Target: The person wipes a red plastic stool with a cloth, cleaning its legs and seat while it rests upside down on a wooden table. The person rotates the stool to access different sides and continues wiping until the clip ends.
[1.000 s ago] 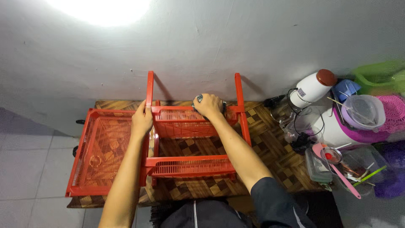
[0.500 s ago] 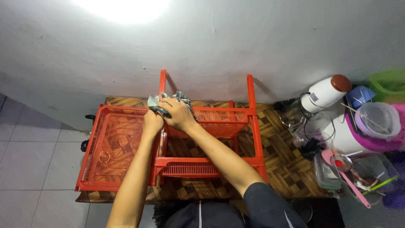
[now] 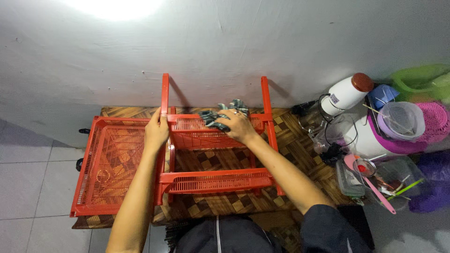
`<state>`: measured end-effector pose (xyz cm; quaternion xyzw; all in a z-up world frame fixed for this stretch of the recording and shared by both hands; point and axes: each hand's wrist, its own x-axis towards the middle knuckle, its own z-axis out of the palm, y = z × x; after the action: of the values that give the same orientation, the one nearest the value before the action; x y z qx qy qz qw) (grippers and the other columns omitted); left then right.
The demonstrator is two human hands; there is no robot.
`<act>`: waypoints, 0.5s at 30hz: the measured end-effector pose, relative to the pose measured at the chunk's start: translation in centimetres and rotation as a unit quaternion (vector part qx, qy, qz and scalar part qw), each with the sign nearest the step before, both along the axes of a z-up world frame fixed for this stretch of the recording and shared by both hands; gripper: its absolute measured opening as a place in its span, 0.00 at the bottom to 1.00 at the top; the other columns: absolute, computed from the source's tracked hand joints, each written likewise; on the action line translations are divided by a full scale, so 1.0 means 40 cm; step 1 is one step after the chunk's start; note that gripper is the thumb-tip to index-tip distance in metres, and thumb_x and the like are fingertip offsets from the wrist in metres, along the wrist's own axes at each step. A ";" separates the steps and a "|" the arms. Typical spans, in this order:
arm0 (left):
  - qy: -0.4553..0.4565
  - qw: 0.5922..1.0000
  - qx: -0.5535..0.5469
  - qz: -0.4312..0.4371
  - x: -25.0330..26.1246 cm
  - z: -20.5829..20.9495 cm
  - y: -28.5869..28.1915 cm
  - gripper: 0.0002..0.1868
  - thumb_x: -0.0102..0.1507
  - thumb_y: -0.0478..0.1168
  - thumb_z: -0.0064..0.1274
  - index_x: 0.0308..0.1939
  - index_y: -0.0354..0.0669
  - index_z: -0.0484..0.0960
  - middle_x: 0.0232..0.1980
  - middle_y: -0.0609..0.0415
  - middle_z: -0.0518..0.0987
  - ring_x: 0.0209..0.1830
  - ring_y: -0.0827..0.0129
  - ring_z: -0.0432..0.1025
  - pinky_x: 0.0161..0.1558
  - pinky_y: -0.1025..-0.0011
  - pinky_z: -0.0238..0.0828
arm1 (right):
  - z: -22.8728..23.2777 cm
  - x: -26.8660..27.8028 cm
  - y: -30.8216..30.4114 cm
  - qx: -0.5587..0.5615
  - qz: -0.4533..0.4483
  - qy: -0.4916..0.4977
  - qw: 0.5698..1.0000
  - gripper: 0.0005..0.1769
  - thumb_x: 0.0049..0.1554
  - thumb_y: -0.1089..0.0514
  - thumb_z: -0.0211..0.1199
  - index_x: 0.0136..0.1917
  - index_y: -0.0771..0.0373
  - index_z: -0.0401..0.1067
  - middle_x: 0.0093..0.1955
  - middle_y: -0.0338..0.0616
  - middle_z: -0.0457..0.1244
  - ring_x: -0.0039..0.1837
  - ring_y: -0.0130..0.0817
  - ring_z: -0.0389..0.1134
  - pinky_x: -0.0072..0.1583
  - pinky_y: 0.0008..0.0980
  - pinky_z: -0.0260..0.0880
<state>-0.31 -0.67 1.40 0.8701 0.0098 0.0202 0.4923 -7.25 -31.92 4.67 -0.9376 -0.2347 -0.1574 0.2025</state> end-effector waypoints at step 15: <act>0.000 1.000 0.001 0.003 -0.002 -0.005 -0.001 0.26 0.71 0.55 0.42 0.68 0.49 0.74 0.56 0.35 0.80 0.58 0.43 0.75 0.57 0.55 0.70 | 0.062 -0.094 -0.186 0.046 -0.205 0.067 0.975 0.11 0.55 0.60 0.64 0.53 0.61 0.76 0.60 0.45 0.67 0.53 0.43 0.72 0.55 0.42 0.74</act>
<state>-0.39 -0.73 1.19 0.8705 0.0124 0.0219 0.4915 -11.01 -39.35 7.14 -0.9638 -0.0160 -0.1435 0.2241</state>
